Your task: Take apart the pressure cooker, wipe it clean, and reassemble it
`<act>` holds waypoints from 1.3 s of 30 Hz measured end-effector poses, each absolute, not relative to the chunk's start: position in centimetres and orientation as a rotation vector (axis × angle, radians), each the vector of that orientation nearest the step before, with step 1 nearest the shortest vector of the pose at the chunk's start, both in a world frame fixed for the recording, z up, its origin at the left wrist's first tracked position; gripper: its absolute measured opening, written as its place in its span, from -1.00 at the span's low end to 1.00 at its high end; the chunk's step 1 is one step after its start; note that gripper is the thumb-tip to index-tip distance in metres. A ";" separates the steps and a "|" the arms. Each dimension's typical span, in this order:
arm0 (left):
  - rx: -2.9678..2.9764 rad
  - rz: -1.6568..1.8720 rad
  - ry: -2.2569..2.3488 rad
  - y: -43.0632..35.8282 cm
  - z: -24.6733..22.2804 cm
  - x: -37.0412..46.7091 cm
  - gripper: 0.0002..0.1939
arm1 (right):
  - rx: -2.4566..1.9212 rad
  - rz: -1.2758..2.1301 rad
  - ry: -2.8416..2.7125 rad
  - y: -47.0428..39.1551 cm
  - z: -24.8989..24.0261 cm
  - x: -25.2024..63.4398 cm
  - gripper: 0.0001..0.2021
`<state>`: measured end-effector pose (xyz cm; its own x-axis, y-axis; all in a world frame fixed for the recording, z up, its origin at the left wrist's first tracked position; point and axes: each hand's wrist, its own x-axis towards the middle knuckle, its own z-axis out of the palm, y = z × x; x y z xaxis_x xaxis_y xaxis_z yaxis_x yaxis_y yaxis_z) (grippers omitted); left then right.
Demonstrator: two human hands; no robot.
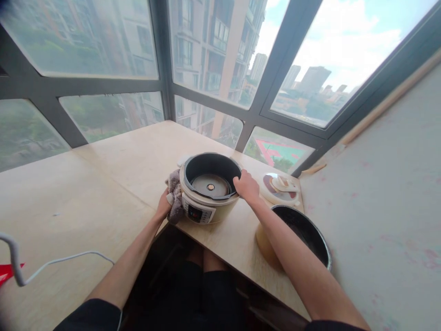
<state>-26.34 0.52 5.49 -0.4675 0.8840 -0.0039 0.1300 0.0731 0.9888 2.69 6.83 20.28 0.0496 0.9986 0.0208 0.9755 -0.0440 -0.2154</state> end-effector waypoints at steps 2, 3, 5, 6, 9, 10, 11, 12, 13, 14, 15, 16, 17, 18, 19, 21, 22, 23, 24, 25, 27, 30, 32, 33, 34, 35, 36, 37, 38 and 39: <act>1.054 1.430 1.689 0.3 5.6 -26.5 -0.66 | -2.143 0.192 -2.039 6.8 20.2 2.7 -0.61; 1.067 1.426 1.686 0.0 5.6 -26.4 -0.65 | -2.140 0.191 -2.034 6.8 20.2 2.7 -0.61; 1.059 1.452 1.659 -0.7 5.4 -25.9 -0.63 | -2.137 0.193 -2.028 6.9 20.2 2.7 -0.60; 1.035 1.480 1.627 -1.2 5.4 -25.4 -0.61 | -2.137 0.196 -2.026 6.9 20.2 2.7 -0.60; 0.946 1.595 1.491 -2.9 5.1 -23.7 -0.58 | -2.149 0.204 -2.017 6.9 20.2 2.6 -0.59; 0.942 1.636 1.460 -3.5 5.0 -23.0 -0.58 | -2.153 0.204 -2.014 6.9 20.2 2.6 -0.60; 0.953 1.679 1.444 -4.0 4.8 -22.3 -0.57 | -2.155 0.204 -2.011 6.9 20.2 2.6 -0.60; 0.971 1.724 1.446 -4.6 4.6 -21.6 -0.57 | -2.156 0.202 -2.009 6.8 20.2 2.5 -0.60; 0.988 1.769 1.465 -5.1 4.3 -21.0 -0.56 | -2.154 0.200 -2.007 6.8 20.2 2.5 -0.60; 1.001 1.813 1.497 -5.5 4.0 -20.4 -0.56 | -2.152 0.198 -2.004 6.8 20.2 2.5 -0.60; 1.011 1.855 1.539 -5.9 3.6 -19.9 -0.56 | -2.150 0.198 -1.998 6.7 20.2 2.5 -0.60; 1.028 1.896 1.589 -6.3 3.2 -19.4 -0.57 | -2.147 0.198 -1.991 6.7 20.2 2.5 -0.60; 1.065 1.936 1.642 -6.6 2.8 -18.9 -0.58 | -2.143 0.200 -1.982 6.7 20.3 2.5 -0.60; 1.127 1.975 1.696 -7.0 2.5 -18.3 -0.58 | -2.138 0.202 -1.974 6.6 20.3 2.5 -0.61; 1.213 2.014 1.746 -7.3 2.4 -17.7 -0.58 | -2.132 0.204 -1.968 6.6 20.3 2.5 -0.61; 1.462 2.092 1.820 -7.9 2.6 -16.1 -0.57 | -2.121 0.209 -1.965 6.5 20.3 2.5 -0.61; 1.632 2.112 1.840 -8.1 3.0 -15.1 -0.56 | -2.116 0.210 -1.967 6.5 20.3 2.5 -0.61; 1.822 2.107 1.848 -8.3 3.6 -14.0 -0.56 | -2.109 0.208 -1.968 6.5 20.3 2.5 -0.61; 2.036 2.062 1.843 -8.3 4.3 -12.9 -0.55 | -2.100 0.204 -1.969 6.4 20.3 2.6 -0.61; 2.252 1.952 1.843 -8.3 5.0 -11.7 -0.56 | -2.089 0.201 -1.972 6.4 20.3 2.6 -0.61; 2.534 1.736 1.878 -7.9 6.3 -9.5 -0.54 | -2.065 0.192 -1.975 6.4 20.2 2.7 -0.61; 2.789 1.532 1.903 -7.0 7.2 -7.3 -0.52 | -2.028 0.195 -1.988 6.5 20.1 2.9 -0.60; 2.967 1.332 1.809 -6.4 7.1 -6.6 -0.57 | -2.009 0.205 -2.001 6.6 20.1 3.0 -0.59; 3.049 1.211 1.746 -6.1 6.9 -6.5 -0.61 | -2.003 0.212 -2.006 6.6 20.0 3.0 -0.59; 3.122 1.100 1.682 -5.8 6.7 -6.4 -0.64 | -2.001 0.216 -2.007 6.7 20.0 3.1 -0.59; 3.182 1.008 1.629 -5.6 6.4 -6.3 -0.66 | -1.998 0.218 -2.006 6.7 20.0 3.1 -0.59; 3.234 0.943 1.586 -5.4 6.2 -6.4 -0.67 | -1.997 0.219 -2.004 6.7 20.0 3.1 -0.58; 3.281 0.903 1.546 -5.2 5.9 -6.4 -0.68 | -1.996 0.221 -2.002 6.7 20.0 3.2 -0.58; 3.326 0.874 1.505 -5.0 5.6 -6.5 -0.68 | -1.994 0.223 -2.001 6.8 19.9 3.2 -0.58; 3.368 0.849 1.460 -4.8 5.4 -6.5 -0.68 | -1.992 0.225 -2.002 6.8 19.9 3.2 -0.58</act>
<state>-6.54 -4.81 5.38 0.6361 0.4950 0.5919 0.7592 -0.5382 -0.3659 3.18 6.76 19.95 0.0124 0.9943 0.1056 0.9462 0.0224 -0.3228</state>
